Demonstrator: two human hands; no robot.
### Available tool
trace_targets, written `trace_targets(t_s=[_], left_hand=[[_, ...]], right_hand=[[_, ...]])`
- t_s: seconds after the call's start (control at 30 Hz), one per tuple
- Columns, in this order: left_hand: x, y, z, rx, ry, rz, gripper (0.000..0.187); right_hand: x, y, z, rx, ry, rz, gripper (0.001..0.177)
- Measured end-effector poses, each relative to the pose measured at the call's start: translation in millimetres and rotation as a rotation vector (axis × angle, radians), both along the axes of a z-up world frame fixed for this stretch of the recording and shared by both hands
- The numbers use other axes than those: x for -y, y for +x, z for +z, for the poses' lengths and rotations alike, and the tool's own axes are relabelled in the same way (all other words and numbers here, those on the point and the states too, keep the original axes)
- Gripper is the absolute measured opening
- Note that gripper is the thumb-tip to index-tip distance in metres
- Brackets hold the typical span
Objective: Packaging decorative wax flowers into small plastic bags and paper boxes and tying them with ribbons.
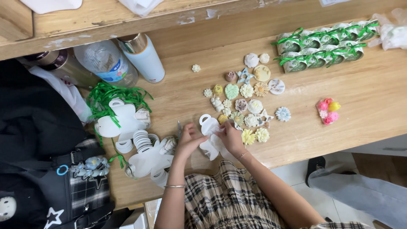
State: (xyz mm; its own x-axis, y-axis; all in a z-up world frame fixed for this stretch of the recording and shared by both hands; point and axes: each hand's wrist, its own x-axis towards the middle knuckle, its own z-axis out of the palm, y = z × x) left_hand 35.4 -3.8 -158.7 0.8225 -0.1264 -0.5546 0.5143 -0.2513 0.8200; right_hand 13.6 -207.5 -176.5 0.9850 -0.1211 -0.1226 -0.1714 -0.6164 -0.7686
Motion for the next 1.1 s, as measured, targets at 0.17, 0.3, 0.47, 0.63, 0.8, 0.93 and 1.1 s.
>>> trace_targets(t_s=[0.17,0.3,0.47,0.63,0.8,0.93,1.1], left_hand=[[17.9,2.3,-13.1,0.257,-0.025,-0.047,0.082],[32.3,-1.0,16.3,0.364,0.174,-0.077,0.059],[30.9,-5.1,18.0,0.376,0.223,-0.088,0.050],[35.2,-4.4,22.6,0.376,0.195,-0.048,0.048],[40.7,-1.9,23.1,0.396,0.256,-0.092,0.049],[44.5,-4.3,37.9,0.499,0.332,-0.129,0.048],[46.1,-6.3,36.4,0.599,0.301,-0.122,0.043]], right_hand=[[-6.9,-0.5,13.6,-0.012,-0.139,0.015,0.030],[-9.6,-0.1,44.9,-0.072,-0.339,0.063,0.036],[19.3,-31.0,77.0,0.000,-0.293,0.236,0.031],[48.2,-66.7,132.3,0.250,-0.337,0.484,0.041],[63.7,-79.6,81.8,0.254,-0.514,0.657,0.042],[61.5,-72.9,68.4,0.167,-0.507,0.705,0.034],[37.6,-45.1,114.6,0.381,-0.447,0.588,0.024]])
